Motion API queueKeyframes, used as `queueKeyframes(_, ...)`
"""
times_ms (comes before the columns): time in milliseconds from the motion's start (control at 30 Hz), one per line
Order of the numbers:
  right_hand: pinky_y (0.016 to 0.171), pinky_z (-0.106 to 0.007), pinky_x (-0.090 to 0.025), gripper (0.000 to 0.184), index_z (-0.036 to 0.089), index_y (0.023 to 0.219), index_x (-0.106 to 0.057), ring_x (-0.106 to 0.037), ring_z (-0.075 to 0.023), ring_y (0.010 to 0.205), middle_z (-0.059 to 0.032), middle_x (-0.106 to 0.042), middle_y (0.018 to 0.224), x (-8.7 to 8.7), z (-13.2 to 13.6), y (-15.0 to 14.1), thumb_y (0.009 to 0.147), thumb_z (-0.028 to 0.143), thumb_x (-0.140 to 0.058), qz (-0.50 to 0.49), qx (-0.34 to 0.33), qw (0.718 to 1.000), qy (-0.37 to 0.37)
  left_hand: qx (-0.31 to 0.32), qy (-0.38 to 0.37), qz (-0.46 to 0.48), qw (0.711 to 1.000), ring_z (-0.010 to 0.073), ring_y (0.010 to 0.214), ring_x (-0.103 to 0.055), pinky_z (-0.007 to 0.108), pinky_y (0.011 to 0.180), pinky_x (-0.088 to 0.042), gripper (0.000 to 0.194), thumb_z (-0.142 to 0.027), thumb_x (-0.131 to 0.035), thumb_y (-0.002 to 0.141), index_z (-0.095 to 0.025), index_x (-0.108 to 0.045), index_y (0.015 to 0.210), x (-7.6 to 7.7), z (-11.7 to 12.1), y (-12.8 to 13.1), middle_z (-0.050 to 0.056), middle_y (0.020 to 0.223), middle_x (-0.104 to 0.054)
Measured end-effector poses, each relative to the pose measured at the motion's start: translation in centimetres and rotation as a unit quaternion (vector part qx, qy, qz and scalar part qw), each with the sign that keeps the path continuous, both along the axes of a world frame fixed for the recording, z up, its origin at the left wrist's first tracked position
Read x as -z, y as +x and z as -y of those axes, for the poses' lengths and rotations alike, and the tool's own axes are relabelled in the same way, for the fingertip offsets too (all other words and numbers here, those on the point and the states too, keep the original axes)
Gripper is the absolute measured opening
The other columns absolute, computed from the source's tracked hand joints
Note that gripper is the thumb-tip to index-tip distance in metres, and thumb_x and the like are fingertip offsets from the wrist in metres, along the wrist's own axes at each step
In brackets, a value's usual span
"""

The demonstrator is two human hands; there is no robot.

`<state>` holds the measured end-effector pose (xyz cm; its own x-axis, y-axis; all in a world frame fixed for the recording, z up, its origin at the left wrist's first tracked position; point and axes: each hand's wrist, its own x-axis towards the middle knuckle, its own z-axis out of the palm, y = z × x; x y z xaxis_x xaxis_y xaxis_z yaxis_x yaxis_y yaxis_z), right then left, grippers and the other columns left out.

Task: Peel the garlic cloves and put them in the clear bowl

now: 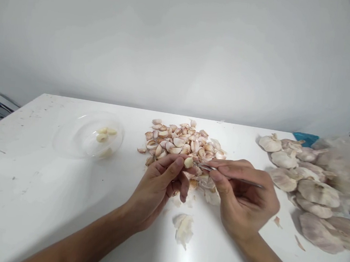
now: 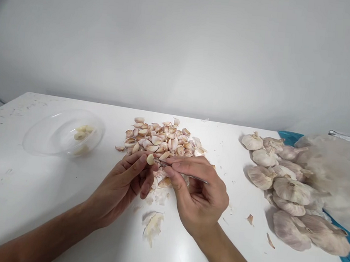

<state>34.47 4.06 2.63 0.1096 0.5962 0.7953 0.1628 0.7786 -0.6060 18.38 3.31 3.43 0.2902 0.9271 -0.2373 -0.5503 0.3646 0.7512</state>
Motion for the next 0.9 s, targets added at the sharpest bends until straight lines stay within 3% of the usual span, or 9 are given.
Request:
queueKeyframes(300,0.073,-0.034,-0.065,0.038,0.02,0.107,-0.068,-0.074,-0.0191,0.089,-0.0024,-0.073,0.094,-0.4,0.32,-0.01,0.081,-0.008,-0.068,-0.02,-0.031,0.999,-0.03,0.003,0.013,0.012,1.0,0.0048,0.052,-0.06,0.017,0.052,-0.048,0.016,-0.03,-0.062,0.099,-0.018,-0.071,0.095,0.32,0.04,-0.07,0.001,0.092,-0.075)
queueKeyframes(533,0.075,-0.033,-0.064,0.038,0.02,0.106,-0.068,-0.074,-0.0189,0.09,-0.0025,-0.073,0.094,-0.34,0.44,0.1,0.082,-0.009,-0.068,-0.022,-0.03,0.999,-0.039,0.003,0.023,0.011,1.0,0.0051,0.052,-0.059,0.016,0.051,-0.048,0.016,-0.028,-0.061,0.1,-0.017,-0.071,0.095,0.3,0.09,-0.01,-0.001,0.081,-0.071)
queueKeyframes(733,0.075,-0.035,-0.063,0.036,0.02,0.105,-0.068,-0.074,-0.0195,0.09,-0.0021,-0.073,0.093,-0.25,0.32,-0.1,0.082,-0.006,-0.07,-0.032,-0.018,0.999,-0.032,-0.003,0.019,0.022,1.0,0.0047,0.052,-0.059,0.016,0.051,-0.048,0.015,-0.027,-0.06,0.1,-0.018,-0.071,0.096,0.31,0.1,-0.01,0.002,0.092,-0.074)
queueKeyframes(900,0.076,-0.035,-0.063,0.037,0.02,0.107,-0.068,-0.074,-0.0195,0.09,-0.0018,-0.073,0.094,-0.2,0.32,-0.18,0.081,-0.007,-0.07,-0.028,-0.029,0.999,-0.027,0.006,0.018,0.028,0.999,0.0069,0.051,-0.058,0.016,0.053,-0.048,0.014,-0.027,-0.059,0.101,-0.018,-0.07,0.098,0.29,0.13,-0.13,-0.001,0.066,-0.067)
